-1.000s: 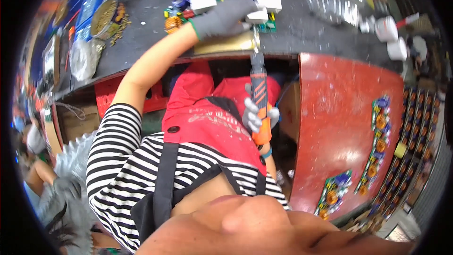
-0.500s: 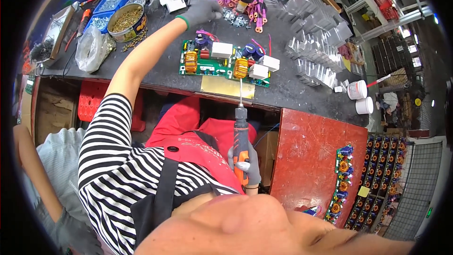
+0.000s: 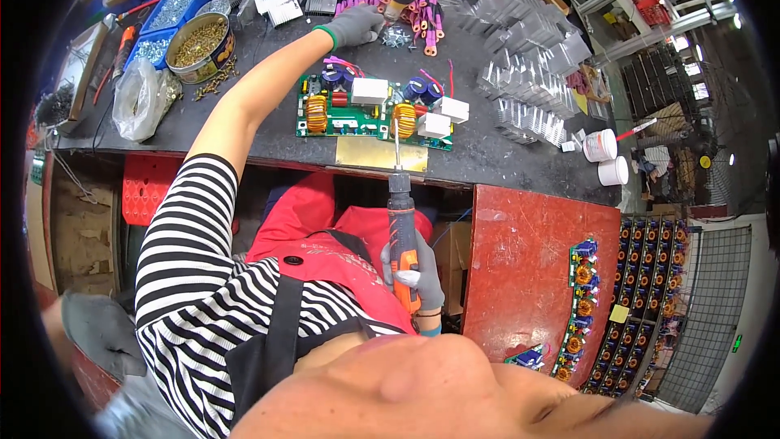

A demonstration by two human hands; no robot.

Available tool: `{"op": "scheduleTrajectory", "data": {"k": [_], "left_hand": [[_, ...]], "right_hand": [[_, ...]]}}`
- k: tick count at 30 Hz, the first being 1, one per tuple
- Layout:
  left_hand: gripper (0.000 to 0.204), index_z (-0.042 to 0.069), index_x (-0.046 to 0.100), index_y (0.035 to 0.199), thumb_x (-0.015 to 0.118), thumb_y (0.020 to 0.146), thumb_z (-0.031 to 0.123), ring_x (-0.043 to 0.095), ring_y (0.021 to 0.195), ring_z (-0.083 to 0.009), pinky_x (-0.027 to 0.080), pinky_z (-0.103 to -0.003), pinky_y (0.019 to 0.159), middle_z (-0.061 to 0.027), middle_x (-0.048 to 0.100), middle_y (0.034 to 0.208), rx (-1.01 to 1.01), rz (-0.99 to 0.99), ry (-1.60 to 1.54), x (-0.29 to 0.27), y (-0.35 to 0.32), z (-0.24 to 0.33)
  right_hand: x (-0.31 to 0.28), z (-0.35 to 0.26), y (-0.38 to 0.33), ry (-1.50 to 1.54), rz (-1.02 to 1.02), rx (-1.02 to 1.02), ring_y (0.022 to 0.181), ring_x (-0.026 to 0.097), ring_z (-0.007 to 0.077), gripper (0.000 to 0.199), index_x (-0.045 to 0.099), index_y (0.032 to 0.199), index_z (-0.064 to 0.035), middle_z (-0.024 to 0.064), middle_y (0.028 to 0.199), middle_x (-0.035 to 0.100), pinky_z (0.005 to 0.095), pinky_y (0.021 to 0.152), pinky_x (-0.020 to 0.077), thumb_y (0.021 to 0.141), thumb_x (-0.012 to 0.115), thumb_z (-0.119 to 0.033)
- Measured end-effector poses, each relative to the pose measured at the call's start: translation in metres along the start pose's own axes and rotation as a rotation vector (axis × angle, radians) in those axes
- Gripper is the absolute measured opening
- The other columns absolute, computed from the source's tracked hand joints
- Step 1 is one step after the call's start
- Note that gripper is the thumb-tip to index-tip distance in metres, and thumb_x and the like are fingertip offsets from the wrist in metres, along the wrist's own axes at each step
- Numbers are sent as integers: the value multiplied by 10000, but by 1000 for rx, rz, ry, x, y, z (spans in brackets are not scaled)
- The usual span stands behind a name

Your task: The person assembles circuit boards by fastening heat sinks, electrical components, and wire cables using electric screwdrivers. The person then moves the assembled boards onto a side table and retrieves more circuit boards and heat sinks.

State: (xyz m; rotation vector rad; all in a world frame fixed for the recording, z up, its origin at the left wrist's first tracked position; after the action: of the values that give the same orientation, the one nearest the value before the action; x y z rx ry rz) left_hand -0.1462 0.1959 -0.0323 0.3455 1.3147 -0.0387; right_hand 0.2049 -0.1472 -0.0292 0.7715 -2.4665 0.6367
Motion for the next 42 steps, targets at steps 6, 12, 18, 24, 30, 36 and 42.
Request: {"op": "scheduleTrajectory", "data": {"k": [6,12,18,24,30,36,42], "left_hand": [[202,92,585,1030,643,853,171,635,976,-349,499,-462,825,-148,652,991,-13,176,-3,5,-14,-13],[311,77,620,1218,681,922,149,686,798,-136,551,-285,669,-79,705,920,-251,430,-741,-67,-91,24],[226,-100,635,1140,579,960,25,682,1024,-222,578,-293,903,-169,680,1110,-382,272,-1756,-73,-190,85],[346,-117,566,1236,576,983,118,652,1089,-222,567,-285,929,-164,633,1212,-480,196,-1890,-66,-228,121],[331,-116,569,1234,569,984,101,659,1080,-252,562,-325,948,-182,641,1196,-493,288,-1883,-66,-240,124],[303,-102,570,1245,538,1001,73,673,1027,-206,563,-292,901,-161,654,1166,-511,327,-1873,-65,-245,128],[307,-102,552,1260,514,1014,78,673,1031,-209,565,-311,921,-168,650,1172,-548,471,-1866,-66,-250,127]], "right_hand": [[5,-2,3,-9,-39,17,651,623,173,867,350,1388,-12,136,941,606,286,532,529,643,781,-122],[9,-13,8,2,-104,27,651,626,177,866,337,1403,-14,137,950,599,294,539,539,659,770,-113],[26,-17,16,-77,-238,106,735,606,145,933,343,1437,-10,125,970,612,283,626,520,627,795,-115],[35,-8,20,-168,-220,108,639,602,161,904,385,1368,25,147,926,623,274,560,494,588,808,-145],[31,-4,17,-168,-284,158,766,601,134,926,329,1452,31,112,970,617,271,691,508,637,755,-79],[33,-2,21,-157,-267,135,754,600,143,912,364,1415,38,118,951,618,265,674,503,627,776,-166],[41,-2,31,-38,-268,195,655,583,142,891,372,1396,37,129,901,601,255,558,485,626,774,-163]]}}
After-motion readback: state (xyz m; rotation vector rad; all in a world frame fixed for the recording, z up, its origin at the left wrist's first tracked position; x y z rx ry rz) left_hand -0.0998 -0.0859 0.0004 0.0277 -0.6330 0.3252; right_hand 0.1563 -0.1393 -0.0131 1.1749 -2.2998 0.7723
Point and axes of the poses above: each hand's wrist, its own y-axis towards the middle knuckle, its own x-axis out of the palm, z = x × y, the point moved 4 cm from there along y, towards the middle knuckle
